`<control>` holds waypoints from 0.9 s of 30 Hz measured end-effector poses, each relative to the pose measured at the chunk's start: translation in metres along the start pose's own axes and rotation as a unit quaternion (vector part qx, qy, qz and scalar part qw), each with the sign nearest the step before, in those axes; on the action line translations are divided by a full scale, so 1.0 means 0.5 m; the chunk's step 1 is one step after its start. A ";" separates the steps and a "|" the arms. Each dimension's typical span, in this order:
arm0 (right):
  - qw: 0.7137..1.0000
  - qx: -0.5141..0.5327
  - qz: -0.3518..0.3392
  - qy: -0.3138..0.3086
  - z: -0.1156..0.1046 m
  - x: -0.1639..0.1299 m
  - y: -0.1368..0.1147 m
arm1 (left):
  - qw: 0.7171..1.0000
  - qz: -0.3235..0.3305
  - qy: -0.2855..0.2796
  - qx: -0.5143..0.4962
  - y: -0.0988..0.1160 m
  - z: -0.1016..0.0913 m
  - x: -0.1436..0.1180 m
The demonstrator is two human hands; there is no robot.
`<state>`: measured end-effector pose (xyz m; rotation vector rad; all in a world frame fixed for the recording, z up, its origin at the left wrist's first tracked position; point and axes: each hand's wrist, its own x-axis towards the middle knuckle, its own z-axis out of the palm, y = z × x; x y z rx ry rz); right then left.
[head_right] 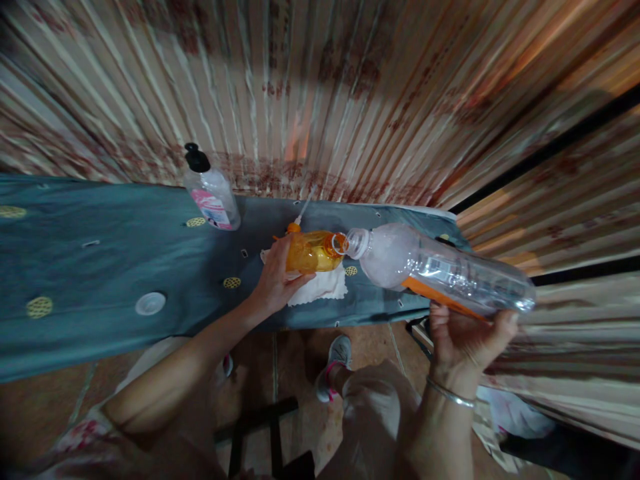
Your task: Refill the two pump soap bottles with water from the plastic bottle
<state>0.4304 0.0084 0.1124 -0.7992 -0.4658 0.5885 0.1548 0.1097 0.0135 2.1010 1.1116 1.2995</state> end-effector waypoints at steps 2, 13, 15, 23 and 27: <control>1.000 0.002 0.001 0.010 0.000 0.000 0.000 | 1.000 0.001 -0.003 0.002 0.000 0.000 0.000; 1.000 -0.015 -0.010 -0.014 0.015 -0.007 -0.001 | 1.000 -0.004 -0.011 -0.003 -0.001 -0.003 0.000; 1.000 -0.010 -0.008 -0.011 0.013 -0.006 -0.002 | 1.000 0.000 -0.006 -0.006 -0.002 -0.002 0.000; 1.000 0.008 -0.004 0.021 0.011 -0.007 -0.001 | 1.000 0.000 0.003 -0.011 0.001 -0.002 0.001; 1.000 -0.002 -0.009 -0.005 0.014 -0.008 -0.001 | 1.000 -0.005 -0.003 -0.007 0.003 -0.003 0.002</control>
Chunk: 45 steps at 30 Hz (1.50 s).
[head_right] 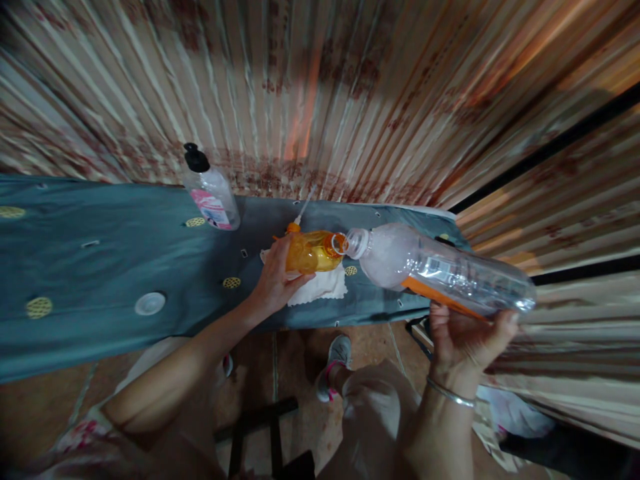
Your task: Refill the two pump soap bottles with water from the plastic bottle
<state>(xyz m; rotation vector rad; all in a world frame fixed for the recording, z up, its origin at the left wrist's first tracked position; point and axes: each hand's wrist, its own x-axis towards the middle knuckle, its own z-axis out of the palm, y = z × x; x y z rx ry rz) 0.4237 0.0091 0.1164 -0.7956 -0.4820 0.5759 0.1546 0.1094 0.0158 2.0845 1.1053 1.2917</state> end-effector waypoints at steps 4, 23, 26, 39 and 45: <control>1.000 -0.003 -0.003 -0.006 0.002 0.001 0.000 | 1.000 -0.009 -0.002 0.009 0.001 0.002 0.001; 0.999 0.024 0.006 0.032 -0.004 0.002 0.001 | 1.000 0.006 -0.002 0.006 -0.002 0.001 0.000; 0.999 0.026 0.008 0.016 -0.012 0.007 0.001 | 1.000 0.003 -0.001 0.005 -0.002 0.002 -0.001; 1.000 0.013 0.010 0.001 -0.017 0.011 -0.001 | 1.000 -0.012 -0.006 0.016 0.004 -0.001 -0.001; 1.000 -0.007 0.004 0.016 -0.016 0.010 0.001 | 1.000 0.000 0.005 0.011 -0.003 0.003 -0.002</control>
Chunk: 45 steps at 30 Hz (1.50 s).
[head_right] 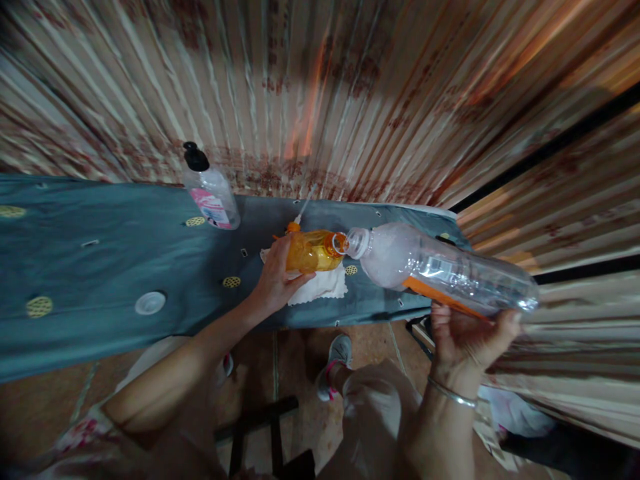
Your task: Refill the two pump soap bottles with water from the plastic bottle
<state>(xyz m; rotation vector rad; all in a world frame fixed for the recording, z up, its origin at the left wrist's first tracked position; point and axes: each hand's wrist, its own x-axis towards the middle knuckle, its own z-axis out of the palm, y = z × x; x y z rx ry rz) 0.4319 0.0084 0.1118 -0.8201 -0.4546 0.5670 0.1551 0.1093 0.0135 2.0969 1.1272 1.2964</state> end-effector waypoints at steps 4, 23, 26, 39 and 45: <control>1.000 -0.022 -0.015 0.001 0.014 -0.008 0.001 | 1.000 0.008 -0.004 -0.002 -0.001 -0.001 -0.001; 1.000 -0.025 -0.019 0.004 0.015 -0.007 0.001 | 1.000 0.012 0.008 0.007 -0.006 0.005 -0.003; 1.000 -0.016 -0.014 0.012 0.022 -0.009 0.000 | 1.000 0.012 0.003 0.000 -0.004 0.003 -0.001; 0.999 -0.044 -0.021 0.005 0.023 -0.015 -0.001 | 1.000 -0.003 0.003 -0.004 0.007 -0.001 0.002; 0.999 -0.047 -0.019 0.005 0.021 -0.012 -0.001 | 1.000 -0.004 -0.007 0.001 0.004 -0.002 0.002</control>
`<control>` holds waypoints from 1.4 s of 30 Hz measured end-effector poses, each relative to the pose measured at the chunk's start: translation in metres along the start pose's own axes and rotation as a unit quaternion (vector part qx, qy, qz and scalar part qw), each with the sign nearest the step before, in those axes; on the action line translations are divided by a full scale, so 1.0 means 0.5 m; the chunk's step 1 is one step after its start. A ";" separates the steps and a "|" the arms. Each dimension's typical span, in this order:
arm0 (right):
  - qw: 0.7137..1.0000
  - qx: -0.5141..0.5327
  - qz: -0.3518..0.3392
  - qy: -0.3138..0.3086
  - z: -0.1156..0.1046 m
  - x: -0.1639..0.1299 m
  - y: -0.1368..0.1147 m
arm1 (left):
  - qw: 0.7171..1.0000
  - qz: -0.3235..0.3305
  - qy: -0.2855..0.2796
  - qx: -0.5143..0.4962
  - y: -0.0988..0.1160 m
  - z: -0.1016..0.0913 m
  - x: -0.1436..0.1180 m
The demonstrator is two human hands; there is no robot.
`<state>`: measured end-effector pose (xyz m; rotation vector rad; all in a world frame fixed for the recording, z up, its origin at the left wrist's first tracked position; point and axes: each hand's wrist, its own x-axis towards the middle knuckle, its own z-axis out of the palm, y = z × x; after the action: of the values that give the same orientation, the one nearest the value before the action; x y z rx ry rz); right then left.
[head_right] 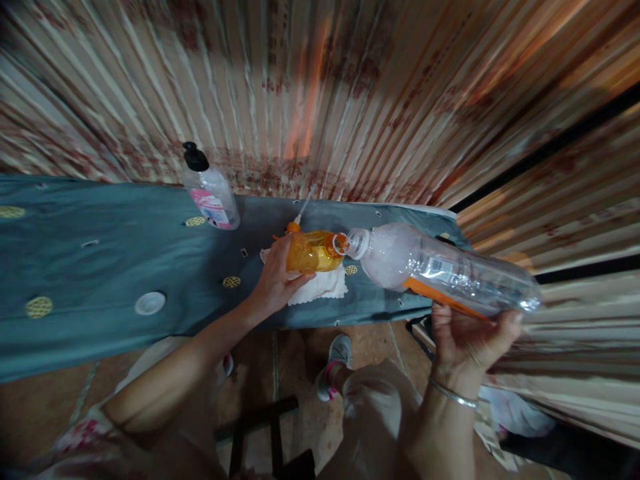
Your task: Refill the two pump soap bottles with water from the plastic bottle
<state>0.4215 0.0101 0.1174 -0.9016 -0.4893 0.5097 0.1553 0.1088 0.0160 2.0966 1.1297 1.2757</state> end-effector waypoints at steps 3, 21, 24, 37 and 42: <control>1.000 0.005 -0.002 0.003 0.004 -0.001 -0.001 | 1.000 0.009 -0.004 0.004 -0.004 0.001 -0.001; 1.000 0.018 -0.005 -0.014 0.000 0.001 0.002 | 1.000 0.013 0.002 -0.004 -0.006 0.004 -0.002; 1.000 0.024 -0.002 -0.014 0.002 0.000 0.001 | 1.000 0.002 -0.005 -0.002 -0.004 0.001 -0.001; 0.999 0.031 0.000 -0.018 -0.002 0.000 0.001 | 1.000 0.005 -0.002 -0.002 -0.004 0.003 -0.003; 0.999 0.046 0.006 0.001 -0.007 0.001 0.002 | 1.000 0.003 -0.001 0.000 -0.003 0.003 -0.002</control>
<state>0.4236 0.0088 0.1148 -0.8179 -0.4551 0.5370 0.1557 0.1088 0.0138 2.1026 1.1244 1.2767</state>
